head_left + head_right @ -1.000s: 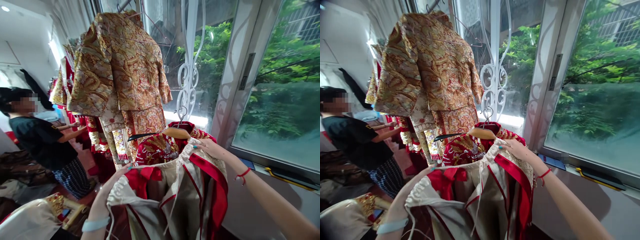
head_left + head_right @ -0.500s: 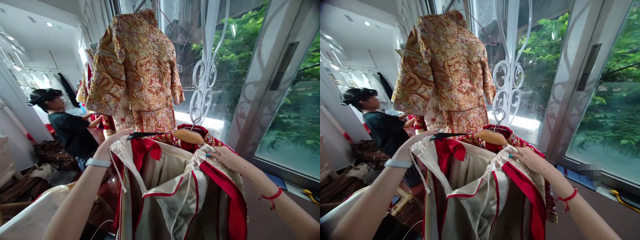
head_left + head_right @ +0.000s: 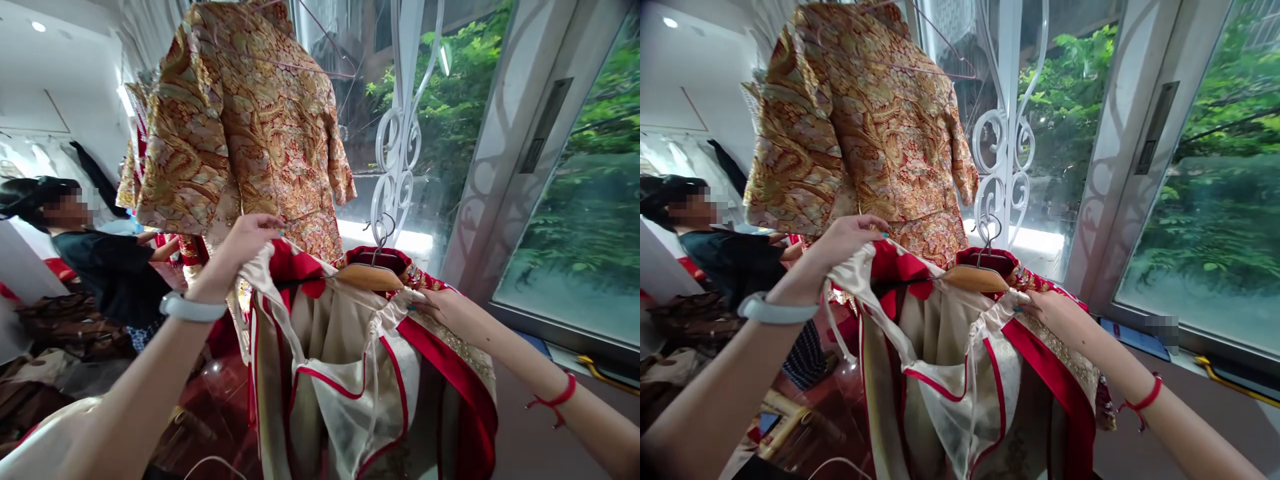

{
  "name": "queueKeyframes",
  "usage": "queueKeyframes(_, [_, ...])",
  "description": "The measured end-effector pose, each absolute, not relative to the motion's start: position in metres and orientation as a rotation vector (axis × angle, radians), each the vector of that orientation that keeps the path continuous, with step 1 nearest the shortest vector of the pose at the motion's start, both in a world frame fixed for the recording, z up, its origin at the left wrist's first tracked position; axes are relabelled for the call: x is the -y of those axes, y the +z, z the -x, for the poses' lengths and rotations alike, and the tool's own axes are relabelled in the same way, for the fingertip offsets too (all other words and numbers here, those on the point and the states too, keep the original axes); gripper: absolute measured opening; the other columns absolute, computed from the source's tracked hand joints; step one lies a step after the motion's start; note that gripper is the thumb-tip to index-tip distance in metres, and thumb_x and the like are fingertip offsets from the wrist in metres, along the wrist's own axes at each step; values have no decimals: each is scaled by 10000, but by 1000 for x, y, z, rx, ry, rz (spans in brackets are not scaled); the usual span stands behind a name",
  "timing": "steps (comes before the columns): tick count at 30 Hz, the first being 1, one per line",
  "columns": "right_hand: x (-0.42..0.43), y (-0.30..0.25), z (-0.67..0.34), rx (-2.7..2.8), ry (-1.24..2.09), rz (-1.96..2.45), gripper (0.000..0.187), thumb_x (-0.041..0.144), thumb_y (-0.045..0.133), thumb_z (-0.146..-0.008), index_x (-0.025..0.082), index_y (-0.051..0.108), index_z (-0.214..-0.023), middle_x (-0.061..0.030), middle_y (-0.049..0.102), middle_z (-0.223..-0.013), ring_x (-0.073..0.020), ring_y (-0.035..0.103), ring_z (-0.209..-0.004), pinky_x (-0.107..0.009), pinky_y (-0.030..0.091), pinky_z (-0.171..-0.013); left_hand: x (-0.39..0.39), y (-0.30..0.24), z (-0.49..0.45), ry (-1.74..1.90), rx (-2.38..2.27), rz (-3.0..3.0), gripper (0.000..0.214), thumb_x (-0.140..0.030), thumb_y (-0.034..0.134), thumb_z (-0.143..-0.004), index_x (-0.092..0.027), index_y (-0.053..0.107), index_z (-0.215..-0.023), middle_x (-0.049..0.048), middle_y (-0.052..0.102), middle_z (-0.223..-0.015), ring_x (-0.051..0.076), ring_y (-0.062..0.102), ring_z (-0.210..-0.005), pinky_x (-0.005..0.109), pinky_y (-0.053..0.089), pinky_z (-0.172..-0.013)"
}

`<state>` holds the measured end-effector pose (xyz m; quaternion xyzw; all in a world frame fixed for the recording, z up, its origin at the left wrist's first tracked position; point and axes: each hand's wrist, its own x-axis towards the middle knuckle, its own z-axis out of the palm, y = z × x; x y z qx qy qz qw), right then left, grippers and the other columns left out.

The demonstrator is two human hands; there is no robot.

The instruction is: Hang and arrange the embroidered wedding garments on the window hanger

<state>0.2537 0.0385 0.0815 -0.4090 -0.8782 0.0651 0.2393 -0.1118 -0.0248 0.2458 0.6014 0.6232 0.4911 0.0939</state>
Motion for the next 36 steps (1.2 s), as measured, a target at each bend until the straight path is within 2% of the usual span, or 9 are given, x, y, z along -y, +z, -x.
queueKeyframes(3, [-37,79,-255,2393,135,1156,289,417,458,-926,228,672,-971,-101,731,-780,-253,660,-655,-313,433,-581,44,205,60,1356,-2063,-1973,228,-135,455,-821,-129,653,-934,-16,557,-600,148,549,-536,268,433,-584])
queueKeyframes(7, [-41,80,-264,2366,-4,1236,297,405,418,-953,225,635,-1047,-103,736,-873,-266,679,-735,-309,419,-603,66,130,14,1080,-2300,-2128,372,-98,351,-871,-162,598,-1143,27,554,-615,194,560,-544,294,380,-578])
queueKeyframes(10, [-48,83,-269,2405,-90,1208,288,414,409,-969,229,616,-1045,-86,734,-875,-265,682,-749,-298,400,-597,66,106,16,1222,-2164,-2044,403,-185,376,-909,-150,480,-1297,9,529,-634,201,550,-578,304,379,-597])
queueKeyframes(13, [-53,84,-269,2392,-147,1186,293,412,405,-975,227,607,-1078,-87,739,-906,-266,690,-779,-290,407,-597,55,118,39,1203,-1759,-1862,448,-306,368,-930,-134,393,-1343,-39,491,-611,170,520,-559,283,401,-570])
queueKeyframes(16, [-51,85,-266,2371,-166,1202,307,408,381,-986,229,603,-1100,-92,740,-982,-264,697,-838,-289,435,-627,41,144,66,886,-1533,-1860,416,-357,302,-930,-120,501,-1209,-62,460,-543,147,489,-502,257,395,-511])
queueKeyframes(20, [-46,91,-263,2383,-144,1209,280,396,393,-989,235,608,-1069,-75,737,-965,-248,691,-838,-281,437,-643,23,175,93,382,-1689,-2348,356,-418,407,-884,-179,648,-777,-13,523,-510,151,495,-504,266,366,-537])
queueKeyframes(23, [-43,96,-262,2374,-147,1233,269,393,410,-988,228,610,-1061,-73,732,-942,-243,684,-837,-273,419,-642,7,187,107,199,-1818,-2595,320,-443,502,-826,-196,692,-756,53,664,-697,205,597,-670,283,395,-614])
queueKeyframes(28, [-40,100,-261,2337,-117,1270,262,384,436,-986,223,614,-1090,-82,727,-992,-239,673,-877,-269,414,-672,-15,176,127,303,-1448,-2531,448,-589,521,-801,-206,723,-915,68,701,-970,225,632,-875,272,469,-755])
queueKeyframes(36, [-37,102,-265,2334,-88,1230,200,338,482,-972,212,622,-1038,-69,722,-933,-228,665,-831,-259,377,-635,-3,134,135,782,-1459,-1944,437,-606,567,-711,-192,691,-769,44,701,-761,222,638,-709,327,534,-665])
